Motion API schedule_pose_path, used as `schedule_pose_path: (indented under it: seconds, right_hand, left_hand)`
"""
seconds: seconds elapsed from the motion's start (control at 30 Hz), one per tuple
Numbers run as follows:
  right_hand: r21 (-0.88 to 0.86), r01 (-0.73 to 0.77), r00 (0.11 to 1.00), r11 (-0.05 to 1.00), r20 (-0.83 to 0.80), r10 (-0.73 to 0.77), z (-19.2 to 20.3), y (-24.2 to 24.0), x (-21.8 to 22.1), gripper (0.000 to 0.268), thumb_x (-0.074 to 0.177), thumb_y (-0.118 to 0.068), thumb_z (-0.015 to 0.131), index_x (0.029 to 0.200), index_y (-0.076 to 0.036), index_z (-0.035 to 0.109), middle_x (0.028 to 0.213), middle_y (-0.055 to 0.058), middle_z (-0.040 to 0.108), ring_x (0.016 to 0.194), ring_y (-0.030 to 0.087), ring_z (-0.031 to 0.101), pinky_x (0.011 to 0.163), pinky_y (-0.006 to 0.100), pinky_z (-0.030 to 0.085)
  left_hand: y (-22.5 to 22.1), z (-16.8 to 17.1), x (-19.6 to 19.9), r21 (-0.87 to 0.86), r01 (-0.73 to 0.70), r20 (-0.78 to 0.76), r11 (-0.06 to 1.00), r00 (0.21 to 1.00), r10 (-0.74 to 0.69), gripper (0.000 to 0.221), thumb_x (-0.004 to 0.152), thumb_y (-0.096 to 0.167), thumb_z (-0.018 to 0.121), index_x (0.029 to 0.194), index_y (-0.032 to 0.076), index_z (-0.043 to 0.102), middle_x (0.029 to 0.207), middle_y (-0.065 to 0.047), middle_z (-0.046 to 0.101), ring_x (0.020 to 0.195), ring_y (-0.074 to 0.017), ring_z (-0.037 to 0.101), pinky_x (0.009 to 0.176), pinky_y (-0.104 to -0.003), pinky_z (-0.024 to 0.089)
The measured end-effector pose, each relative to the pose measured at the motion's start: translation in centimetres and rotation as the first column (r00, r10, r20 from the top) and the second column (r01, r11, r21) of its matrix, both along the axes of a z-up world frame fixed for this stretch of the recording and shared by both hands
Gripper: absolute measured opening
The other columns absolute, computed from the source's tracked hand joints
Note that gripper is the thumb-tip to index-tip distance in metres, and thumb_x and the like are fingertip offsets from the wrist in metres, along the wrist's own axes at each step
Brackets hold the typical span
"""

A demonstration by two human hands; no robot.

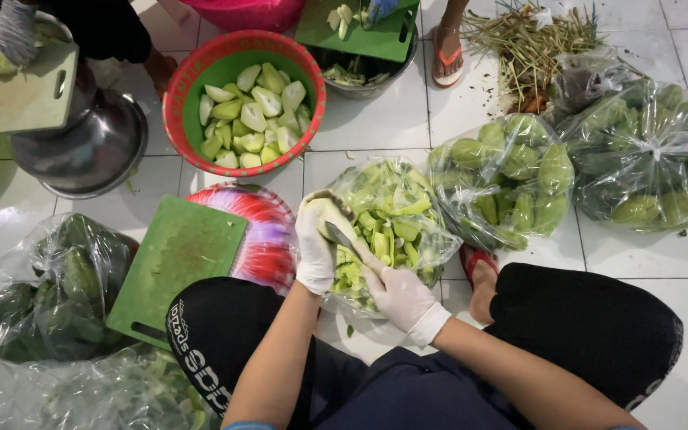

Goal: The person sits on the floor and uses a knife to cut green vegetables on a green cutting board. They place the cut pieces into a red bowl and also into a clear plastic bag. Other whole vegetables in plastic bags and a second person working nearby are visible.

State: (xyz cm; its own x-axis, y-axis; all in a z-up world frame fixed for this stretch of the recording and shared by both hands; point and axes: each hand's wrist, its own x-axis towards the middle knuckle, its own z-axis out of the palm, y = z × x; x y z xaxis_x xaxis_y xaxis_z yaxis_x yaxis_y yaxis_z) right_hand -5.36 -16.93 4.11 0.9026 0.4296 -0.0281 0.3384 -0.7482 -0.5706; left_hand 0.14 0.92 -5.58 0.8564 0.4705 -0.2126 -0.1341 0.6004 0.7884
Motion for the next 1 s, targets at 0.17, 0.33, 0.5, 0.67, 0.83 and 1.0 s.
schedule_pose_path:
  seconds: [0.17,0.33,0.5,0.67,0.83,1.0]
  right_hand:
    - [0.209,0.188,0.845,0.96,-0.533,-0.049,0.1,-0.8,1.3,0.046,0.096,-0.04,0.049,0.141,-0.034,0.057,0.116,0.011,0.074,0.116,0.028,0.066,0.103,0.041,0.051]
    - [-0.112,-0.015,0.981,0.994,-0.192,-0.007,-0.4,-1.5,0.8,0.049,0.098,-0.046,0.046,0.147,-0.044,0.043,0.089,0.015,0.075,0.088,0.032,0.073,0.086,0.048,0.059]
    - [-0.287,0.094,0.841,0.953,0.536,0.079,-4.1,-0.8,0.0,0.052,0.093,-0.044,0.048,0.145,-0.045,0.047,0.059,-0.003,0.059,0.05,0.014,0.066,0.048,0.032,0.059]
    - [-0.207,0.057,0.862,0.977,0.504,0.057,-4.6,-0.3,-0.1,0.052,0.095,-0.041,0.048,0.148,-0.041,0.046,0.059,0.001,0.061,0.051,0.019,0.068,0.05,0.036,0.06]
    - [-0.329,0.136,0.819,0.934,0.568,0.08,-7.0,0.0,-1.0,0.05,0.09,-0.046,0.051,0.139,-0.038,0.057,0.059,0.0,0.058,0.049,0.017,0.063,0.046,0.033,0.057]
    - [-0.389,0.068,0.918,0.919,0.385,0.096,-8.3,-0.5,-1.0,0.049,0.091,-0.046,0.049,0.139,-0.037,0.054,0.064,-0.001,0.064,0.056,0.017,0.068,0.052,0.035,0.06]
  left_hand:
    - [-2.3,4.7,-0.8,0.192,0.031,0.042,0.981,0.998,-0.04,0.031,0.087,0.007,0.062,0.118,0.009,0.057,0.099,-0.011,0.07,0.077,-0.0174,0.07,0.074,-0.035,0.061]
    - [-2.6,4.7,-0.6,0.245,0.014,0.024,0.969,1.0,-0.02,0.03,0.09,0.005,0.057,0.118,0.011,0.054,0.105,-0.012,0.068,0.07,-0.0169,0.069,0.065,-0.031,0.061]
    - [-2.7,5.5,-0.6,0.17,-0.069,-0.073,0.983,0.994,0.083,0.013,0.095,0.009,0.056,0.108,0.011,0.056,0.089,-0.012,0.069,0.063,-0.0166,0.066,0.063,-0.028,0.059]
    - [-1.2,-0.2,0.6,0.095,-0.037,-0.13,0.995,0.99,0.049,0.03,0.097,0.028,0.056,0.075,0.009,0.059,0.073,-0.01,0.069,0.052,-0.0151,0.065,0.057,-0.025,0.057]
    - [-4.0,1.6,-0.4,-0.04,-0.189,-0.382,0.981,0.91,0.16,0.02,0.081,0.032,0.076,0.085,0.013,0.069,0.084,-0.001,0.066,0.074,-0.014,0.059,0.073,-0.03,0.054]
    - [-4.7,2.0,-1.0,-0.066,-0.207,-0.545,0.976,0.827,0.139,0.028,0.073,0.037,0.083,0.087,0.018,0.068,0.082,0.002,0.065,0.071,-0.0134,0.062,0.062,-0.028,0.054]
